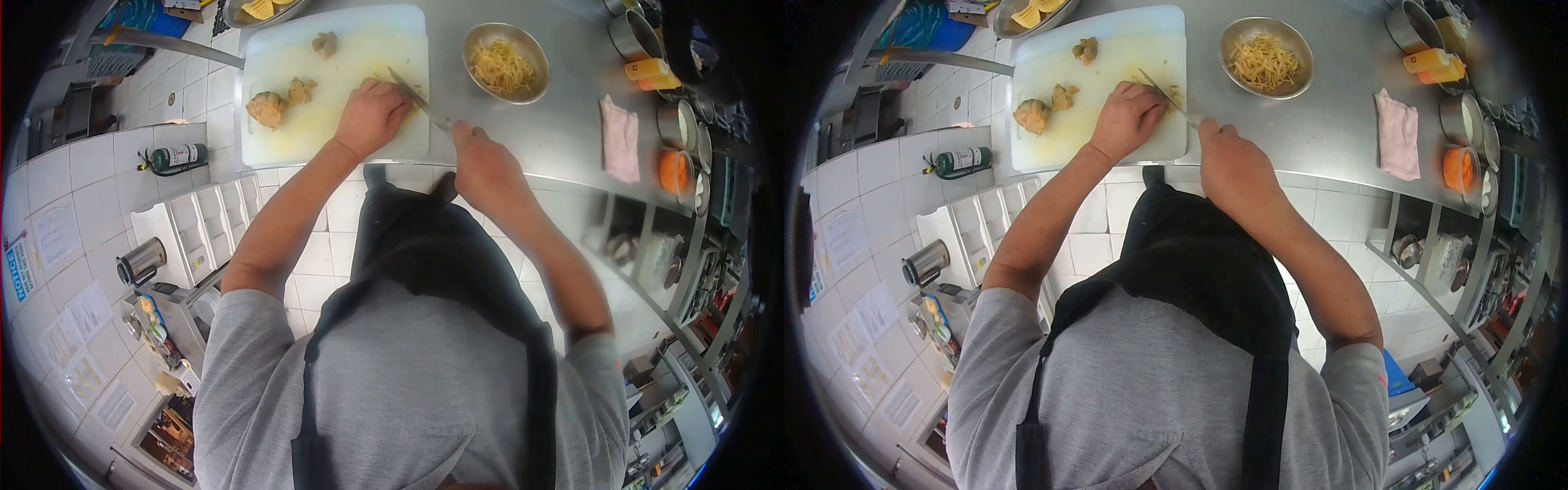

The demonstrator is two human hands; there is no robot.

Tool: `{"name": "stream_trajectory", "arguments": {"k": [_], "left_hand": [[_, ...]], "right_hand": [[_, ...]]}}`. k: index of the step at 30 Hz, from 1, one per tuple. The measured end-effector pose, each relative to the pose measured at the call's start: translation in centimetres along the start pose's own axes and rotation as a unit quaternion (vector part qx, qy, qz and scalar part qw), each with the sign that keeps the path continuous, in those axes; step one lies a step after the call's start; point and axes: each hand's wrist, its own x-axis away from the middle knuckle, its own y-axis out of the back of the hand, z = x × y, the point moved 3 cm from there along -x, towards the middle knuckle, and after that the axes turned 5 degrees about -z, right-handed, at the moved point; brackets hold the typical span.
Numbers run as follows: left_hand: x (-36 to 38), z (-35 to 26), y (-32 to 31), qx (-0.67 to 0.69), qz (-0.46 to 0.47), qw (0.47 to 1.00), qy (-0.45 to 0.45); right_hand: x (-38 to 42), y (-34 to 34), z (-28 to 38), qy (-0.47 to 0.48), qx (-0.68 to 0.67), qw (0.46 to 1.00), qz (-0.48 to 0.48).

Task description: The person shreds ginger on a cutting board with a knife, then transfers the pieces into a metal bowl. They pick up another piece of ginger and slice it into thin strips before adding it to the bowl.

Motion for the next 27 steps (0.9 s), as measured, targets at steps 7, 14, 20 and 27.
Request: {"name": "stream_trajectory", "arguments": {"k": [7, 14, 20, 27], "left_hand": [[0.0, 0.3, -0.1, 0.002, -0.014, 1.0, -0.005], [0.4, 0.0, 0.0, 0.04, -0.052, 0.998, 0.021], [0.4, 0.6, -0.2, 0.017, -0.022, 1.0, -0.001], [0.9, 0.5, -0.2, 0.019, -0.019, 1.0, -0.001]], "right_hand": [[-1.1, -0.8, -0.3, -0.019, 0.0, 1.0, 0.008], [-0.9, -3.0, -0.6, -0.02, -0.007, 1.0, -0.007], [-1.4, -2.3, -0.5, -0.006, 0.025, 1.0, 0.005], [-0.2, -0.9, 0.3, -0.01, 0.004, 1.0, -0.015]]}}
